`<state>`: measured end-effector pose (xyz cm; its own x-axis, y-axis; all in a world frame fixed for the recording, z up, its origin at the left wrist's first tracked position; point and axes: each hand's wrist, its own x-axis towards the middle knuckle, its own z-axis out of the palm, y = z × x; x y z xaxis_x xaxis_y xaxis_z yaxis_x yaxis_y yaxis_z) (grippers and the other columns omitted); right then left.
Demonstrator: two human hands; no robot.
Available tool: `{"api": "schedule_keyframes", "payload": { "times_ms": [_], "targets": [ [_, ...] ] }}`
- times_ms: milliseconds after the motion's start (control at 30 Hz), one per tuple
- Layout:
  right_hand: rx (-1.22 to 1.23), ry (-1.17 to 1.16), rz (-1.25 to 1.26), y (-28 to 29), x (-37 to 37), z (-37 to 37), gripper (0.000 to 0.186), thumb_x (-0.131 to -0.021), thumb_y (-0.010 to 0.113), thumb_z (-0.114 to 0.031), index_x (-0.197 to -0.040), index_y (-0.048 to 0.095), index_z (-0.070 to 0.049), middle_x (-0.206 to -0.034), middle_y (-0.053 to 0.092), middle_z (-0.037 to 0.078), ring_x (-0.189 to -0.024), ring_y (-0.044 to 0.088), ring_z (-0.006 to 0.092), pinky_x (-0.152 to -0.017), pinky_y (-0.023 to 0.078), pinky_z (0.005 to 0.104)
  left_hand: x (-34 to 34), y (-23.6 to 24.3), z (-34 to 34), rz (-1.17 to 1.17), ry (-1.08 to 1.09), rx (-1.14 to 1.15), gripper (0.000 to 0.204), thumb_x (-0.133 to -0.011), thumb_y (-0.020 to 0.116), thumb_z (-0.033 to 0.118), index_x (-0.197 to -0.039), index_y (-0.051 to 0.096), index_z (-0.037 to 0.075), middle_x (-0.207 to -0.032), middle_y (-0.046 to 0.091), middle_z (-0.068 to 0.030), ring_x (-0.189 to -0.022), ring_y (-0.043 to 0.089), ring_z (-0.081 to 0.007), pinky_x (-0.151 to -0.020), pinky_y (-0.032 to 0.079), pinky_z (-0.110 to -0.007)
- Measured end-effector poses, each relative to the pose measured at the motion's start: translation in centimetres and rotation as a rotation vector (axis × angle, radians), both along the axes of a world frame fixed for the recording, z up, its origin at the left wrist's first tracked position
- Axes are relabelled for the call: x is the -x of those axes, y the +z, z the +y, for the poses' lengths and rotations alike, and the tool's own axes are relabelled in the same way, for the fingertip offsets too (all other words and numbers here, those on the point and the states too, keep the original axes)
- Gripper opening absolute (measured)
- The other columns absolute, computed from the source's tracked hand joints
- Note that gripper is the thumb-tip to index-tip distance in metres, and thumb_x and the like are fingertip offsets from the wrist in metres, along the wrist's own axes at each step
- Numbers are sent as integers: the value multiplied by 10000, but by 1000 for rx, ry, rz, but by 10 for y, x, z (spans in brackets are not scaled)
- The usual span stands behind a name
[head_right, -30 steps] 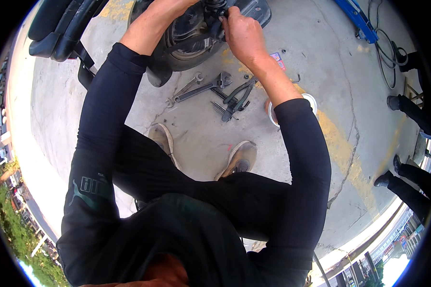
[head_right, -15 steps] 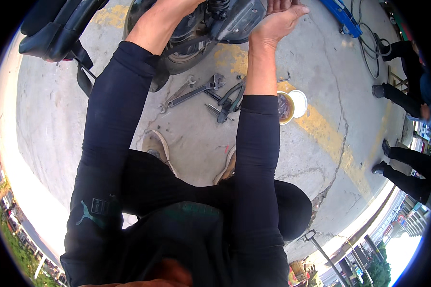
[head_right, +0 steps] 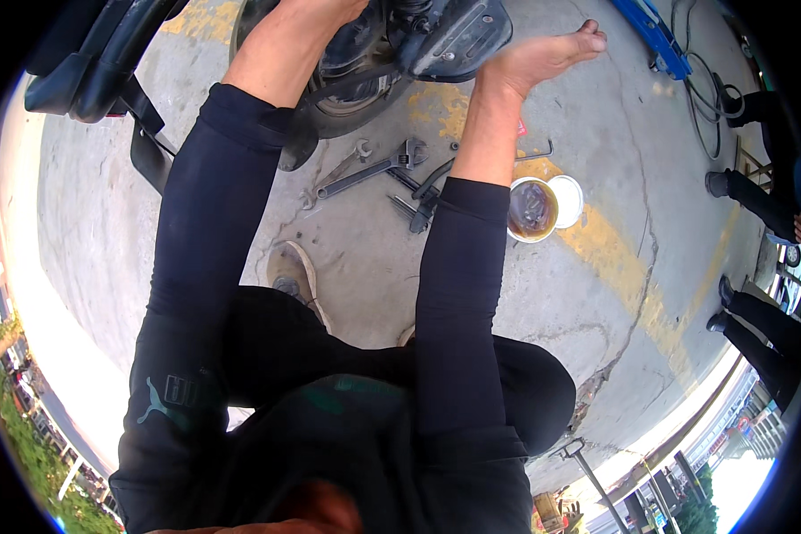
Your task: The person works on the rear suspension and brake assembly of a motorcycle, using a wrench and pliers to adjust components near the shock absorber and rear wheel. The person repeatedly tightens and repositions parts while seated on the ground.
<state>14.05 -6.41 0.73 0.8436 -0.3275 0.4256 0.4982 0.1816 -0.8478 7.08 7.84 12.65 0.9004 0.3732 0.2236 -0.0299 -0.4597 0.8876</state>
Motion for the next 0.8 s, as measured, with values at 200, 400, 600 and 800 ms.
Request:
{"api": "schedule_keyframes", "payload": {
  "times_ms": [200,400,600,800],
  "targets": [
    [222,66,18,6,7,47,631,-1106,281,-511,-1374,429,41,-1461,456,260,-1347,462,308,-1134,338,422,-6,0,-4,17,-20,21,332,-685,768,116,-966,703,-50,-925,734,-231,-930,730,-352,-829,559,-405],
    [99,57,259,-16,84,-35,656,-1104,292,-525,-1354,462,57,-1426,513,241,-1324,523,313,-1123,385,417,-6,2,-4,-150,177,-175,444,-721,802,190,-1070,669,-51,-1009,730,-252,-1002,708,-396,-903,551,-431],
    [-48,25,52,-2,76,-33,646,-1108,260,-533,-1379,463,17,-1380,551,207,-1329,512,302,-1139,359,461,8,23,-4,-216,142,96,392,-833,765,196,-1096,687,-84,-1021,737,-241,-982,721,-322,-862,539,-396],
    [-62,-71,-134,13,2,24,639,-1103,251,-560,-1383,434,-15,-1396,540,180,-1294,524,301,-1143,357,410,84,-44,-52,-463,299,360,179,-986,561,65,-1118,602,-47,-1053,679,-171,-958,708,-278,-844,551,-341]
  ]
}}
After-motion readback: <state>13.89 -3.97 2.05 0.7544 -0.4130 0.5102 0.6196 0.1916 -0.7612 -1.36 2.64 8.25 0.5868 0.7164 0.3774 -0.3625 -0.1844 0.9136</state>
